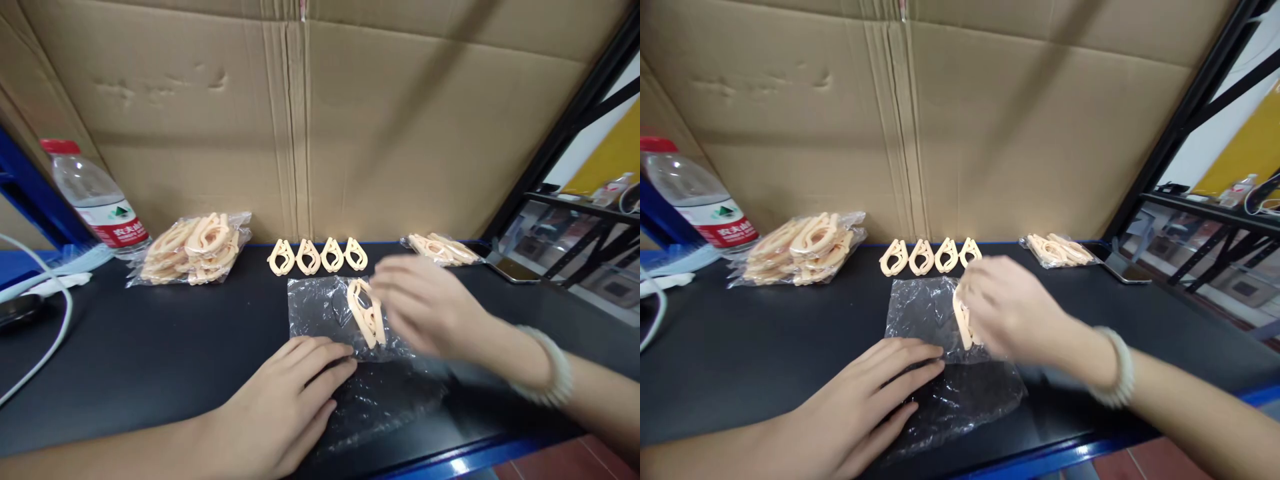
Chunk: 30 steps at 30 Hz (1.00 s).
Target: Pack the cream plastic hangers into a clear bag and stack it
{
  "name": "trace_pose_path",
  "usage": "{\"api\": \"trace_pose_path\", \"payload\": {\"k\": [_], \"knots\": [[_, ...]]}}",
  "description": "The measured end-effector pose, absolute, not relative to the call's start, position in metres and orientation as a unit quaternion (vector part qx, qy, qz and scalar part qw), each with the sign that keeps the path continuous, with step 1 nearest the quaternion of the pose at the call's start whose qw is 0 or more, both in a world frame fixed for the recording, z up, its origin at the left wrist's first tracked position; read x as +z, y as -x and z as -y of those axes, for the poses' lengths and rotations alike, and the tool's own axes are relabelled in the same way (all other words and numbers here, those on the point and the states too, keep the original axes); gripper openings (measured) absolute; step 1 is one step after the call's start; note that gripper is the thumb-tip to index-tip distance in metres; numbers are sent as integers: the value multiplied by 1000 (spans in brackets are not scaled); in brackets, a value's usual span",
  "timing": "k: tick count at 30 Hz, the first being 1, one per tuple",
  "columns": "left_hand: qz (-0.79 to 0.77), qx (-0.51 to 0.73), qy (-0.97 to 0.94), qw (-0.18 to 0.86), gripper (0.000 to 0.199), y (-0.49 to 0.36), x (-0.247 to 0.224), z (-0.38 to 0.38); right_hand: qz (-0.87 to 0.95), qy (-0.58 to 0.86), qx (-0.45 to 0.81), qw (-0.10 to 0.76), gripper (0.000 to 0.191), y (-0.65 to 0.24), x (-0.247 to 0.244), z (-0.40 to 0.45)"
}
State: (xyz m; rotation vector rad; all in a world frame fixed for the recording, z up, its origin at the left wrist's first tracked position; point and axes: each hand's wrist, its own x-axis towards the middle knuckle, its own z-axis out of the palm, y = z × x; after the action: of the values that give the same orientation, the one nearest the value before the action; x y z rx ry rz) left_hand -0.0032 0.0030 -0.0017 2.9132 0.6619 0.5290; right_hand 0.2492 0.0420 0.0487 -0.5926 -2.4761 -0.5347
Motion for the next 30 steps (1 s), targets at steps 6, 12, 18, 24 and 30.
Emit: {"api": "trace_pose_path", "payload": {"k": [6,12,18,24,30], "knots": [[-208,189,-957,72,43,4,4,-3,936,298,-146,116,54,-271,40,-170],[-206,204,-954,69,45,6,4,-1,939,299,-146,88,58,-281,15,-193],[-201,210,-955,50,41,11,9,1,923,339,-151,97,52,-313,17,-141],[-213,234,-948,39,35,16,4,0,894,410,-116,139,28,-347,-4,-69],[-208,219,-953,24,35,15,2,-2,872,446,-89,180,34,-350,-16,13]]}}
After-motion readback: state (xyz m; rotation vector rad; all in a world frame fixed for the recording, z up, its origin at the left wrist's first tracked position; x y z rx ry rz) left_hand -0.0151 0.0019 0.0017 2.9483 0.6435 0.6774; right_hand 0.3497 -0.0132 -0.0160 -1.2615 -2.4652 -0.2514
